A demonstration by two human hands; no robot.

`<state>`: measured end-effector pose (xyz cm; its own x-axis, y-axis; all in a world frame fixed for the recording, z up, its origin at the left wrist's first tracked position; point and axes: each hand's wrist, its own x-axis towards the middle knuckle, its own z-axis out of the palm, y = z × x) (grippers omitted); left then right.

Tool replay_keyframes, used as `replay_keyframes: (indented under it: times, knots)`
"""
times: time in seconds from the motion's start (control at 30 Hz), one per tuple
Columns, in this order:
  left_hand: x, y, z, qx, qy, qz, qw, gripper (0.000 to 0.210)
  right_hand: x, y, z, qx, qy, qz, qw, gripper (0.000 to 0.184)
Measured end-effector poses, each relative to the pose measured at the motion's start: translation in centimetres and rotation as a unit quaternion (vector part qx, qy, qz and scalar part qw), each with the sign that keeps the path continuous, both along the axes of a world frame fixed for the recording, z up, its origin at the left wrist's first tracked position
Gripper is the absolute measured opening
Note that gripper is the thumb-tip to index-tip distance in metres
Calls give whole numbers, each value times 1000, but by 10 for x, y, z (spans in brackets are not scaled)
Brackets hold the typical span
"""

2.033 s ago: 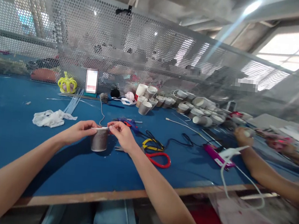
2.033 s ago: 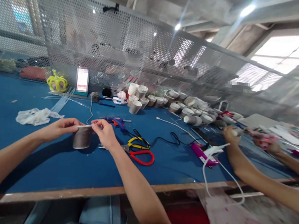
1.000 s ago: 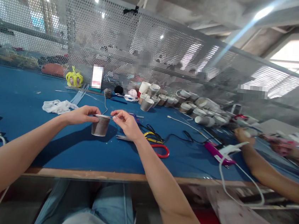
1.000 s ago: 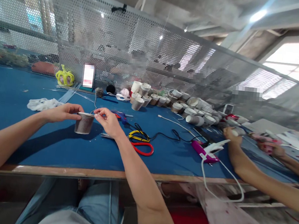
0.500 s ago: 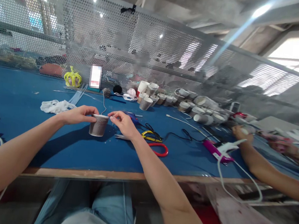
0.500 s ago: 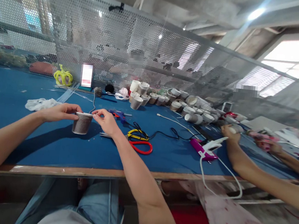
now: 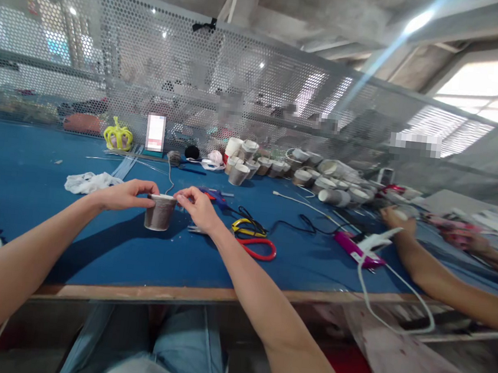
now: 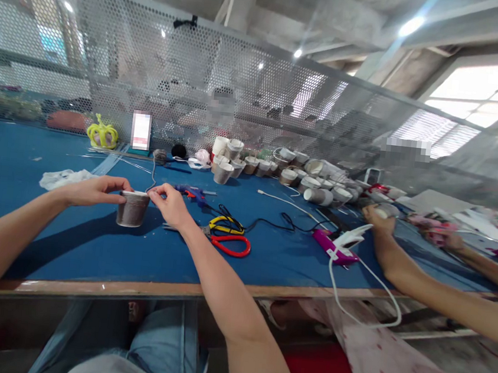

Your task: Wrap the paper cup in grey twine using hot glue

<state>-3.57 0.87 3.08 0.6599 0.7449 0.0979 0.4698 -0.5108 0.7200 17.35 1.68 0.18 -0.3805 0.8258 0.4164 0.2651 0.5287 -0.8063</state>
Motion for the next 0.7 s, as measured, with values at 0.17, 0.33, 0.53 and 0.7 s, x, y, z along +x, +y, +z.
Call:
replay_keyframes:
  times: [0.17,0.33,0.53,0.7]
  knots:
    - [-1,-2,1,-1,1,0,1000,21,-3,0,-2,-3,6,-1,1000,17]
    - [4,-6,4,22,27,25,999,21,-7,-1,-3,3,18,-1,1000,16]
    - [24,-8,7,75,78,73,991,26,-10,-4,-3,28,-1,-31,999,14]
    - [39,-3,8,88,78,88,989,22,-5,-2,-1,40,-19,-63,997,12]
